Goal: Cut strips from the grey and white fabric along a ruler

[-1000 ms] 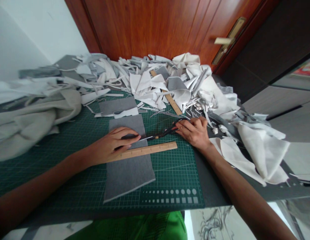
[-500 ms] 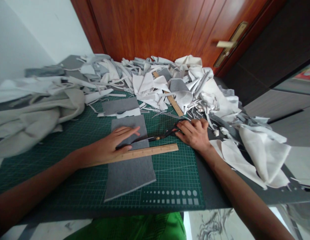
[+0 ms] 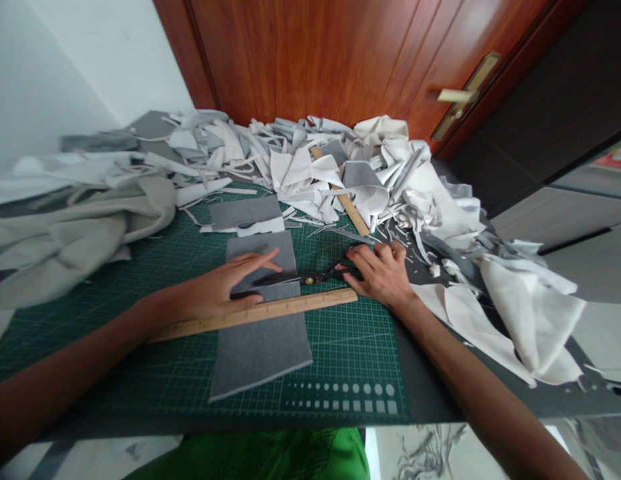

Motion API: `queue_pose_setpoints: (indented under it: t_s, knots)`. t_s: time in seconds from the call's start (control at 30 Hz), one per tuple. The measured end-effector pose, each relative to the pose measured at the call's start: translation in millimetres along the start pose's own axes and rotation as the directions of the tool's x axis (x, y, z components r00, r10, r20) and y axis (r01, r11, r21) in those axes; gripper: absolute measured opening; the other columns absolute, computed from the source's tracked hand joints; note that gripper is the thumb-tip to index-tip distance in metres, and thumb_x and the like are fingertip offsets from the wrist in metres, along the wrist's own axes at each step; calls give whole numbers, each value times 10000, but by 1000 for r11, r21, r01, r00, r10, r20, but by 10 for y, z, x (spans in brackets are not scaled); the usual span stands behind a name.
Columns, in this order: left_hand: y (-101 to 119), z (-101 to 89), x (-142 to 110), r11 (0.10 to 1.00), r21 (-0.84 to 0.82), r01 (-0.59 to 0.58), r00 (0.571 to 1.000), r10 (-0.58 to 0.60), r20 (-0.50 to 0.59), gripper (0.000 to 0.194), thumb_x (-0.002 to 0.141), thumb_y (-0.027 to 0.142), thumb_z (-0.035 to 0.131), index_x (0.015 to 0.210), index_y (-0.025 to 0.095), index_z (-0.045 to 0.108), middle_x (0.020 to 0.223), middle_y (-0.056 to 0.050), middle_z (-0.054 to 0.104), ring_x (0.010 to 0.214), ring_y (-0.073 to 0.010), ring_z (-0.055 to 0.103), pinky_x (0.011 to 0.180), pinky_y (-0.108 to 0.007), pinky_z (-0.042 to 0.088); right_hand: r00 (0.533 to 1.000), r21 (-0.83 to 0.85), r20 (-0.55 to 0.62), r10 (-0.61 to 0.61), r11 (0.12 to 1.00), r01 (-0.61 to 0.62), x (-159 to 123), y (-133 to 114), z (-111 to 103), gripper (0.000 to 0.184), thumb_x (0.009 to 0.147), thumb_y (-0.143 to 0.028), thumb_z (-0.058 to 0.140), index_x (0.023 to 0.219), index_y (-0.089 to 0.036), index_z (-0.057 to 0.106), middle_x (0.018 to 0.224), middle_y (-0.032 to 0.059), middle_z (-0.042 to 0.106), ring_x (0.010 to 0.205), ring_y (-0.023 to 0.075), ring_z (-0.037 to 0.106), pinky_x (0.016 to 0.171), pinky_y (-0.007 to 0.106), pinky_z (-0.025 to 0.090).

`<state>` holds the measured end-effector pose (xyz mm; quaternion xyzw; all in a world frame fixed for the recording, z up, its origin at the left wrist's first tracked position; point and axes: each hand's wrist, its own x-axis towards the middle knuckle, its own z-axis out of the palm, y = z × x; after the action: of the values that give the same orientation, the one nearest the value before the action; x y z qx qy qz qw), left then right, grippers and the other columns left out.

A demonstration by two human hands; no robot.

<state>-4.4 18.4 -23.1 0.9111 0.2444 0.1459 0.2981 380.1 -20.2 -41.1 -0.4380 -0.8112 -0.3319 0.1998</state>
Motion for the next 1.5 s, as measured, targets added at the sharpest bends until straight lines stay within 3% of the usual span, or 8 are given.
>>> queue_pose_setpoints:
  t_s: [0.3, 0.53, 0.77, 0.97, 1.17, 1.5]
  knots:
    - [7, 7, -5, 999, 21, 43, 999, -43, 7, 840, 1058, 348, 614, 1748, 256, 145, 1618, -128, 554, 1540, -304, 460, 1295, -481, 333, 1000, -76, -17, 8, 997, -10, 89, -65, -16, 267, 960, -455, 698, 1143, -276, 775, 1079, 47, 789, 958, 284, 528, 926, 451, 333]
    - [-10, 27, -6, 999, 24, 28, 999, -29, 30, 795, 1072, 342, 587, 1744, 257, 170, 1632, -111, 545, 1560, -287, 428, 1313, -480, 295, 994, -158, -67, -85, 985, 74, 84, -111, -69, 227, 977, -443, 716, 1114, -284, 804, 1031, 37, 802, 913, 268, 510, 898, 434, 337]
    - [-26, 10, -14, 1000, 9, -10, 1000, 10, 18, 759, 1080, 361, 594, 1735, 253, 226, 1622, -113, 558, 1573, -290, 406, 1315, -474, 297, 1000, -57, -25, -3, 998, 2, -77, -57, 7, 234, 970, -355, 735, 1197, -354, 793, 1066, 22, 807, 936, 262, 526, 871, 419, 327]
    - [-49, -17, 9, 997, -50, -60, 998, 59, -23, 560, 1155, 274, 386, 1710, 264, 316, 1561, -109, 612, 1496, -248, 509, 1299, -464, 336, 995, -49, -85, -52, 998, 48, -54, -66, 6, 199, 1010, -362, 706, 1175, -305, 801, 1031, 32, 804, 913, 243, 510, 873, 406, 328]
    - [-61, -11, 18, 998, -4, -68, 997, 68, -21, 486, 1151, 303, 423, 1629, 254, 491, 1604, -107, 576, 1503, -263, 502, 1305, -460, 338, 998, -21, -59, -17, 1000, 16, -137, -56, 43, 227, 1009, -362, 706, 1219, -349, 792, 1062, 22, 809, 962, 253, 530, 881, 416, 329]
    - [-100, 7, 34, 991, -9, -131, 991, 131, -24, 452, 1149, 324, 447, 1574, 244, 577, 1546, -113, 637, 1466, -263, 536, 1289, -470, 362, 995, -30, -76, -62, 998, 60, -124, -38, 25, 223, 981, -274, 734, 1193, -325, 781, 1050, 0, 813, 953, 244, 544, 847, 384, 333]
